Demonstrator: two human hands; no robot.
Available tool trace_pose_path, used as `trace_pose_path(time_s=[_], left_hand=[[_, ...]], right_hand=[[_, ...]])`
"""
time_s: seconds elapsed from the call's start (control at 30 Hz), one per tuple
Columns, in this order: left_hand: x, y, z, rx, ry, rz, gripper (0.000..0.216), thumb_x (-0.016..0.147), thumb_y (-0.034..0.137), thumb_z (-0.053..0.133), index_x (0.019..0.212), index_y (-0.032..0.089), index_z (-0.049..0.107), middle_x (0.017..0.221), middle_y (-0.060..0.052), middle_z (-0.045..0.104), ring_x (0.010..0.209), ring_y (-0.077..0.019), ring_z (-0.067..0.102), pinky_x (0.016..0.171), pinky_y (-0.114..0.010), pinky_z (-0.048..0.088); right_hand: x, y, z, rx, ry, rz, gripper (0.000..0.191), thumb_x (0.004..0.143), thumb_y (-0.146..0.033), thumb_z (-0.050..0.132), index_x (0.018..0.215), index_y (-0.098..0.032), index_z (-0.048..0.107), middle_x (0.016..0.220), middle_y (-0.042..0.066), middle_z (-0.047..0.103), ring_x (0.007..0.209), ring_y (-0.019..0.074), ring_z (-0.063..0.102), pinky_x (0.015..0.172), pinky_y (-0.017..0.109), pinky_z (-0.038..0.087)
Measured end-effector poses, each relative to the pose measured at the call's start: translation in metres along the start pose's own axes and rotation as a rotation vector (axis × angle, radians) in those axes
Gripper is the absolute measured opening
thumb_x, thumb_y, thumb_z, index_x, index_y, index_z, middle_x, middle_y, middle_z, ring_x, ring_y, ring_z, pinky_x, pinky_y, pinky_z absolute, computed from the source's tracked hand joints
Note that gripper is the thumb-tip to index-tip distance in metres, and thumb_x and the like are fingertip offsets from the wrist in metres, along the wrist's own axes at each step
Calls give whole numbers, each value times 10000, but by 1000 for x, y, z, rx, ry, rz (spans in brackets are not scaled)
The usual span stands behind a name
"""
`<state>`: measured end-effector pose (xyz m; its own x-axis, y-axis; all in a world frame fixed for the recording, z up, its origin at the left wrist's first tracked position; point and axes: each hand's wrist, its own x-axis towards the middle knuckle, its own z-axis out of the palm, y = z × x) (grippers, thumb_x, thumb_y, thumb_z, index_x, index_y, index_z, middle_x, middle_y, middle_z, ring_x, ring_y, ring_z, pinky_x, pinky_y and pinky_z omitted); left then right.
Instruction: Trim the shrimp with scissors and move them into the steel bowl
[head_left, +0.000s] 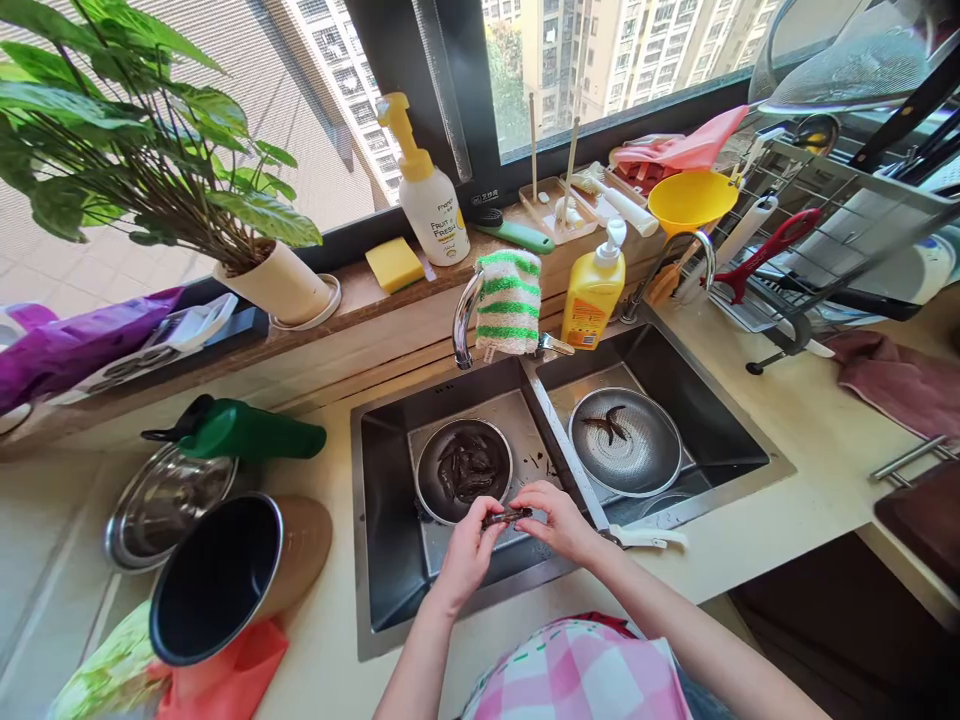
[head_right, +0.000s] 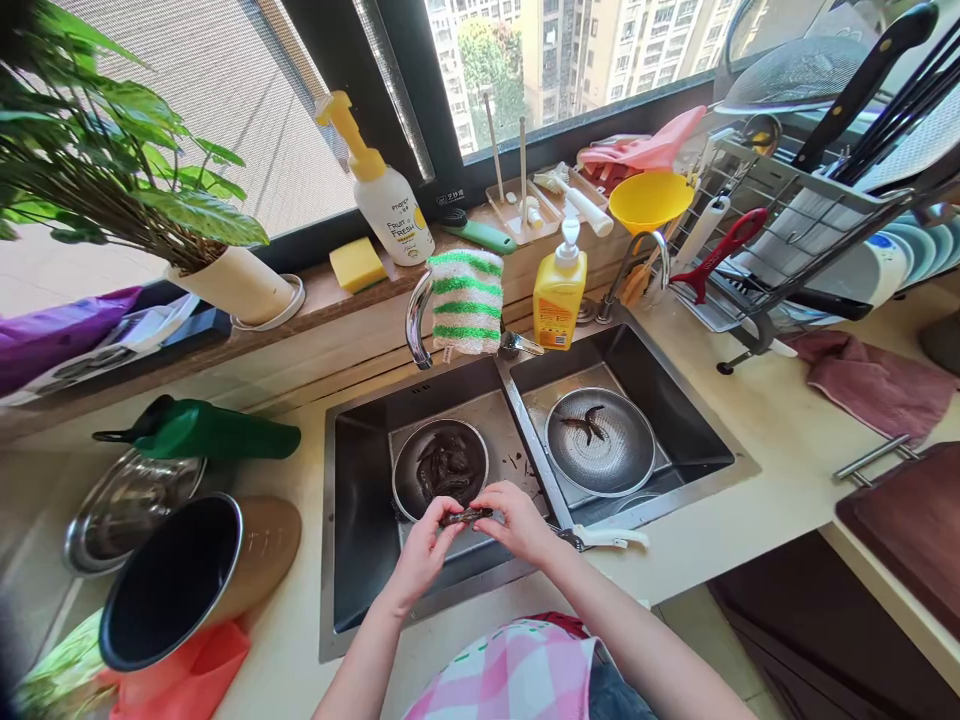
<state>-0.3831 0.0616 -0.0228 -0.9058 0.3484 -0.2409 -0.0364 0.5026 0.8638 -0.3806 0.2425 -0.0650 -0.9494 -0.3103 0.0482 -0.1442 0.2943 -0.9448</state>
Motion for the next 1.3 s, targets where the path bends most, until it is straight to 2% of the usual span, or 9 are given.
trace_pose_path(time_s=[0.27, 0.63, 0.9, 1.17, 1.3], left_hand=[[0, -1, 3, -39, -30, 24, 115, 835, 252, 436, 912, 188, 491, 843, -13, 534, 778, -132, 493, 720, -237, 390], [-2, -1, 7, -50, -48, -25, 128, 829, 279, 444, 876, 183, 516, 787, -5, 533, 683, -117, 474, 609, -201, 388], [-2, -5, 11, -70, -43, -32, 142, 829, 293, 444, 853, 178, 524, 776, -10, 540, 689, -124, 488, 604, -203, 391], [-4, -8, 18, -167, -34, -49, 115, 838, 293, 420, 871, 187, 447, 790, -3, 497, 717, -126, 493, 668, -243, 408], [-6, -8, 18, -189, -54, -123, 112, 825, 269, 430, 909, 200, 402, 771, 6, 503, 710, -126, 496, 681, -258, 405]], right_hand=[[0, -6, 5, 101, 49, -2, 169, 745, -278, 625, 896, -216, 669, 843, 36, 655, 821, 152, 574, 758, 275, 436], [-1, -3, 9, 193, 45, 5, 159, 752, -320, 613, 839, -205, 680, 784, 32, 657, 754, 140, 584, 706, 261, 446], [-3, -1, 12, 215, 59, 23, 159, 740, -329, 625, 811, -202, 688, 775, 37, 648, 742, 138, 580, 694, 257, 448], [-1, 0, 10, 237, 54, 36, 153, 738, -324, 625, 789, -198, 695, 775, 43, 641, 766, 146, 580, 709, 266, 450], [-2, 2, 9, 251, 43, 72, 150, 758, -304, 600, 777, -189, 695, 798, 47, 638, 774, 144, 580, 727, 267, 444]])
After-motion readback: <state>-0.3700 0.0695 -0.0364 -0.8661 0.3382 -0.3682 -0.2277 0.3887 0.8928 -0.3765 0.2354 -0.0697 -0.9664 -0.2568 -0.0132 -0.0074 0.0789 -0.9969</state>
